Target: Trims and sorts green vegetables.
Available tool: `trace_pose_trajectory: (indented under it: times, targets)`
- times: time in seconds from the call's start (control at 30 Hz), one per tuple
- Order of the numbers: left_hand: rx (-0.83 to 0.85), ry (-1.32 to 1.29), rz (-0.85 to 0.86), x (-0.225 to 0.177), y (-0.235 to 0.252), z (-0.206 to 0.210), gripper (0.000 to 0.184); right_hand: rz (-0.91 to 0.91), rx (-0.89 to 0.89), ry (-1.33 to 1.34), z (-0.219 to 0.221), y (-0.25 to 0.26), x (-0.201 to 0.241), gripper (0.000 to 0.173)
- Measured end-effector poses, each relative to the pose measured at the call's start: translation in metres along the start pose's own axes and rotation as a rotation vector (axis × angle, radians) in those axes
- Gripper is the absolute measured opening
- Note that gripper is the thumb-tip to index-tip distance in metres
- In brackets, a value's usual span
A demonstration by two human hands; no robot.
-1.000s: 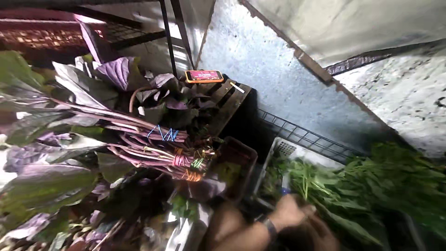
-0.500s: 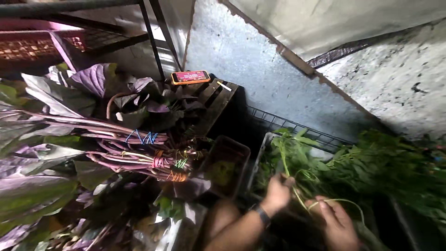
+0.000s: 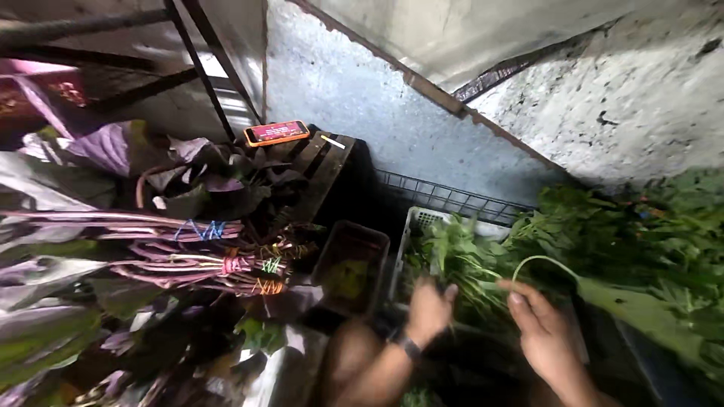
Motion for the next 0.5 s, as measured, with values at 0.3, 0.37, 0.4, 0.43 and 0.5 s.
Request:
trace_pose_trajectory:
  times: [0.3,0.37,0.4,0.43,0.5]
  targets:
    - [-0.032,-0.586,0.245,-0.002,-0.017,0.001,0.034,-0.024,0.16,-0.059,0.068,-0.011,-0.059,0.036]
    - [-0.163,-0.764,0.215,0.009,-0.003,-0.013,0.032,0.034,0.102,-0.168,0.077,-0.011,-0.063,0.045]
    - [-0.196,-0.838,0.21,0.008,0.0,-0.019,0.032,0.055,0.108,-0.229,0.084,-0.01,-0.068,0.054]
    - [-0.219,-0.847,0.163,0.005,0.0,-0.025,0.037,0.093,0.156,-0.283,0.091,-0.008,-0.072,0.063]
    - [-0.275,-0.823,0.046,0.002,0.004,-0.032,0.044,0.179,0.28,-0.391,0.105,-0.004,-0.075,0.069]
Point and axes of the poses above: each hand's wrist, its own y-axis towards the middle knuckle, its own z-axis out of the palm, x = y × z, the point moved 2 cm from there along y, towards the middle knuckle, and after that the axes turned 7 degrees about x, right-handed, at the moved point
